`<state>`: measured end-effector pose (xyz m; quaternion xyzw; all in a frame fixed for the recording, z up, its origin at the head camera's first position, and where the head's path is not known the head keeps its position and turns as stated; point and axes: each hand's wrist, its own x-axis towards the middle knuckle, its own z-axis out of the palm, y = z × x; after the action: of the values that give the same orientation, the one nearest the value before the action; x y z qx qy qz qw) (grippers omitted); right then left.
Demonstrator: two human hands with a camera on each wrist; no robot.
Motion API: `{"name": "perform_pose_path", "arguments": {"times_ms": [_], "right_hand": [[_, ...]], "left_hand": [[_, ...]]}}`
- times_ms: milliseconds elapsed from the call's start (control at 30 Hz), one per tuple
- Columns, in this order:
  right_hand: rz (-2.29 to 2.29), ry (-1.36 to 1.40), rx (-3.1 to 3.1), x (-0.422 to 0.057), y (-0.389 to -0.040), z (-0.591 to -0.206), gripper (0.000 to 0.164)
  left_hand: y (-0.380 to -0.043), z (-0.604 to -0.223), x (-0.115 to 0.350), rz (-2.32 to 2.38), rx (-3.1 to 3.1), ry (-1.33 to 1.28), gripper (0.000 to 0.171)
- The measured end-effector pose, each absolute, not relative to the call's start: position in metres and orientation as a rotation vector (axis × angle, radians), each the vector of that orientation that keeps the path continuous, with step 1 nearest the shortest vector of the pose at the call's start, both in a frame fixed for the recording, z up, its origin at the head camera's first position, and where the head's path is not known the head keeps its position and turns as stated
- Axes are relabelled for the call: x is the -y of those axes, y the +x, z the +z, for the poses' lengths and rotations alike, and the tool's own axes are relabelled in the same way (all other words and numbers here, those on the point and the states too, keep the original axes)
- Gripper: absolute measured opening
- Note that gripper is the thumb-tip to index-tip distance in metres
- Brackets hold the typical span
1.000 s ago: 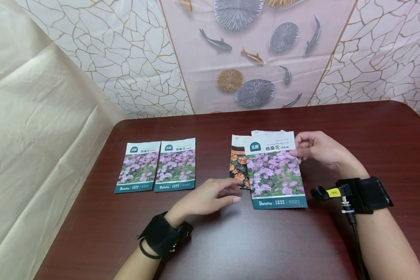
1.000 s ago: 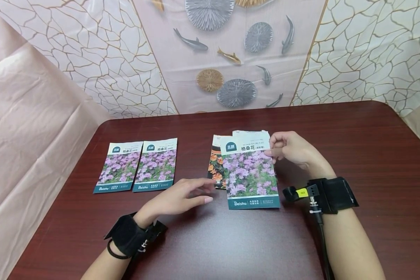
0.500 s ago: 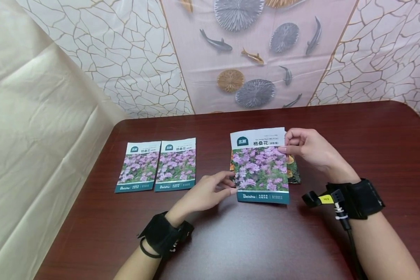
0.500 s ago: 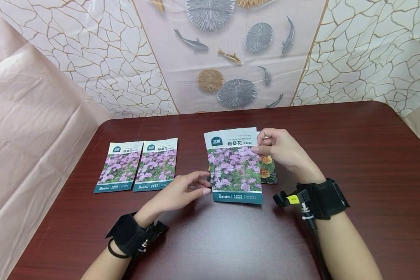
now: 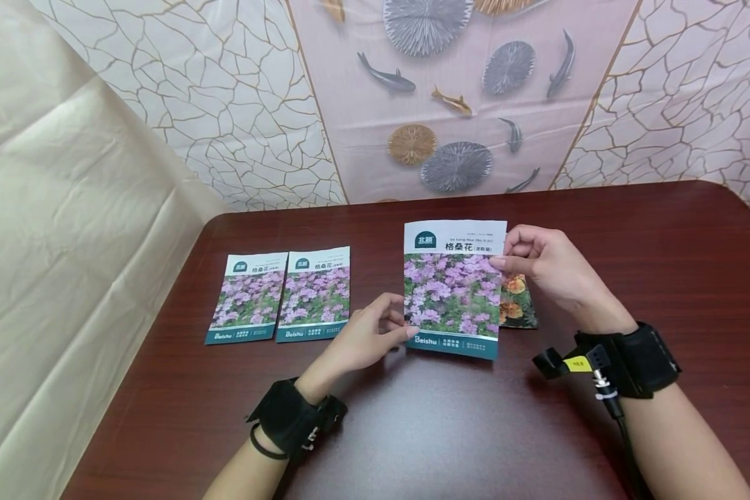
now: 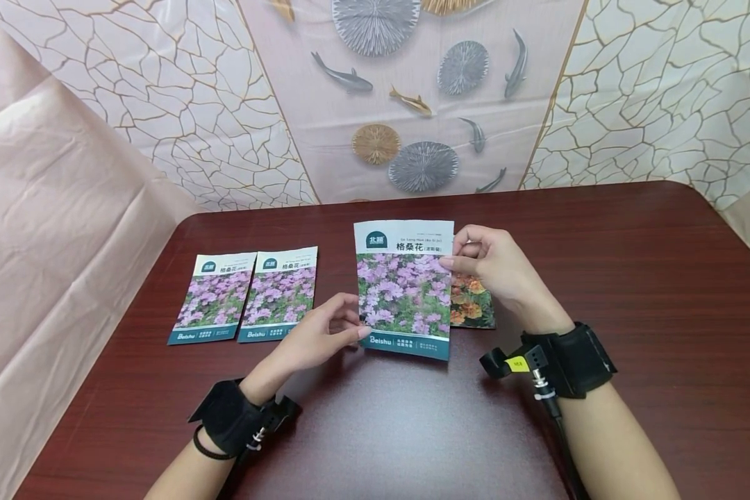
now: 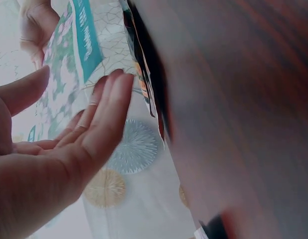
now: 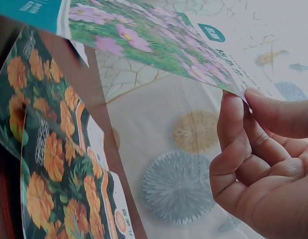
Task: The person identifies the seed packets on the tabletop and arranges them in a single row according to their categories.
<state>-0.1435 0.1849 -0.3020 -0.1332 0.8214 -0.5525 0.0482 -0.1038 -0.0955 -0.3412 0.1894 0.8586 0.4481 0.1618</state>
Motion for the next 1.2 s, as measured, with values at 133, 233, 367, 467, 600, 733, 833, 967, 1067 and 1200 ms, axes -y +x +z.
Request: {"name": "perform_pose_path", "arguments": {"times_ms": [133, 233, 367, 467, 600, 733, 833, 967, 1067, 1200], "right_hand": [[-1.713, -0.414, -2.512, -0.182, -0.142, -0.302, 0.02], [-1.749, -0.436, -2.489, -0.179, -0.141, -0.303, 0.019], [-1.788, -0.451, -2.449, -0.176, -0.141, -0.304, 0.019], [-1.813, -0.433, -2.426, -0.174, -0.142, -0.305, 0.019], [-1.839, -0.404, -2.408, -0.17, -0.141, -0.306, 0.02], [-1.837, -0.373, -2.414, -0.169, -0.14, -0.305, 0.021], [-1.808, -0.353, -2.428, -0.168, -0.139, -0.305, 0.022], [-1.766, -0.337, -2.422, -0.168, -0.138, -0.305, 0.023], [-1.767, -0.354, -2.39, -0.167, -0.138, -0.305, 0.023], [-1.753, -0.416, -2.369, -0.166, -0.139, -0.307, 0.021]], "left_hand": [[-0.104, -0.341, 0.096, 1.326, -2.431, 0.539, 0.043], [-0.105, -0.34, 0.096, 1.38, -2.411, 0.535, 0.032], [-0.104, -0.338, 0.096, 1.439, -2.377, 0.5, 0.021], [-0.104, -0.337, 0.097, 1.465, -2.36, 0.481, 0.018], [-0.105, -0.336, 0.098, 1.494, -2.339, 0.467, 0.018], [-0.105, -0.337, 0.099, 1.521, -2.318, 0.468, 0.017], [-0.105, -0.337, 0.1, 1.533, -2.31, 0.471, 0.017], [-0.106, -0.335, 0.101, 1.538, -2.323, 0.447, 0.016], [-0.107, -0.332, 0.102, 1.539, -2.348, 0.427, 0.016], [-0.108, -0.329, 0.105, 1.548, -2.374, 0.429, 0.015]]}}
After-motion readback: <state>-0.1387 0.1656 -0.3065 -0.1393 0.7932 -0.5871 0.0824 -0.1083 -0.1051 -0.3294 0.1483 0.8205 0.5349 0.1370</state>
